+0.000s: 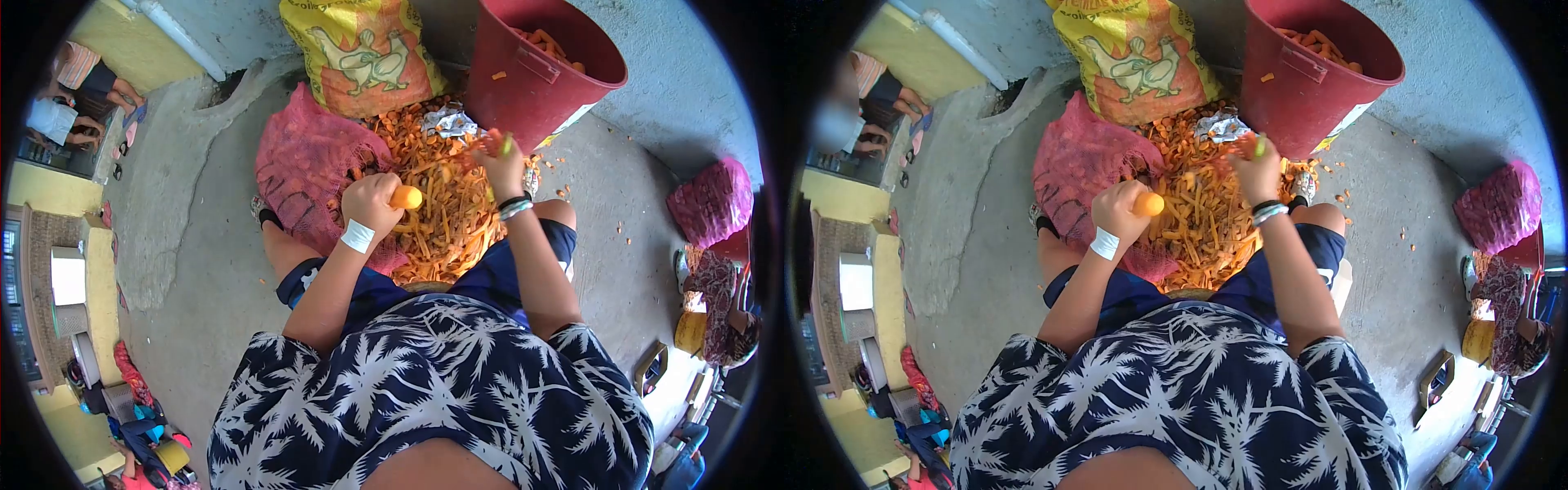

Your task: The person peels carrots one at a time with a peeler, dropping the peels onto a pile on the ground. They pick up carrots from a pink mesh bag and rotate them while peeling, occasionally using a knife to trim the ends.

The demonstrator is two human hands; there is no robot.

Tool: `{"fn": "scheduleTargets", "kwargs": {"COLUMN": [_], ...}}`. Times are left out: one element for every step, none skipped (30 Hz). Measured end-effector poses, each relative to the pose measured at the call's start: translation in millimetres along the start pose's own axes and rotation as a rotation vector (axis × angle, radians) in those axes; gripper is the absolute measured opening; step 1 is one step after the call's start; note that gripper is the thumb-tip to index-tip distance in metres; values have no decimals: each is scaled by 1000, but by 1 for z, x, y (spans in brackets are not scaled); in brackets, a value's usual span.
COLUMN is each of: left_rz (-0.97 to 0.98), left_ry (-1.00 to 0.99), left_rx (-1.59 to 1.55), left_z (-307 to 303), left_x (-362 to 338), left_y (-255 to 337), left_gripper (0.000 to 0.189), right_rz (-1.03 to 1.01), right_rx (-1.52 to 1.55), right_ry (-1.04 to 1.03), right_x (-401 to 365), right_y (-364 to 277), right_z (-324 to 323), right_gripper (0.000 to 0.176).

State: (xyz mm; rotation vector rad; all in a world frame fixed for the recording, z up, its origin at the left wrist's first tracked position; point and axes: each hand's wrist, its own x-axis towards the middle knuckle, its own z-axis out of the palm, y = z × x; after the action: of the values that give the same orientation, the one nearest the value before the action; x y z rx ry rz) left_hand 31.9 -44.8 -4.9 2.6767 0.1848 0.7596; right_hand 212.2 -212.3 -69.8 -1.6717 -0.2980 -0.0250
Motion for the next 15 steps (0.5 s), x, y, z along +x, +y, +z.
{"fn": "scheduleTargets", "kwargs": {"left_rz": [6,2,-79,-158,-201,-197,-227,-258,-247,-245,-226,-208,-220,-221,-204], "left_ry": [75,83,49,14,-34,-35,-59,-86,-86,-89,-82,-70,-52,-50,-47], "left_rx": [-59,-55,-116,-178,-191,-194,-236,-276,-313,-312,-281,-250,-313,-313,-351], "left_z": [-2,-2,-1,1,4,7,10,13,7,10,15,20,24,28,25], "left_x": [2,4,4,2,1,1,1,0,4,3,1,-1,-4,-7,-7], "left_y": [0,-2,-4,-5,-6,-5,-1,2,10,11,9,7,6,4,6], "left_gripper": [18,18,18,18,18,18,18,18,18,18,18,18,16,16,15], "right_rz": [122,242,343,346,365,384,370,357,245,246,318,389,394,393,434], "right_rx": [51,100,209,207,231,255,353,452,417,419,425,429,462,461,416], "right_ry": [-14,-35,-48,-53,-132,-207,-205,-202,-164,-161,-193,-229,-215,-218,-229], "right_x": [1,0,-2,-8,-16,-26,-38,-49,-56,-55,-53,-51,-51,-48,-45], "right_y": [-8,-25,-41,-58,-76,-88,-95,-100,-101,-96,-90,-86,-83,-77,-71], "right_z": [-12,-22,-23,-22,-17,-11,-3,7,15,14,11,11,14,15,14], "right_gripper": [26,25,23,23,21,20,20,20,22,22,19,17,19,19,21]}}
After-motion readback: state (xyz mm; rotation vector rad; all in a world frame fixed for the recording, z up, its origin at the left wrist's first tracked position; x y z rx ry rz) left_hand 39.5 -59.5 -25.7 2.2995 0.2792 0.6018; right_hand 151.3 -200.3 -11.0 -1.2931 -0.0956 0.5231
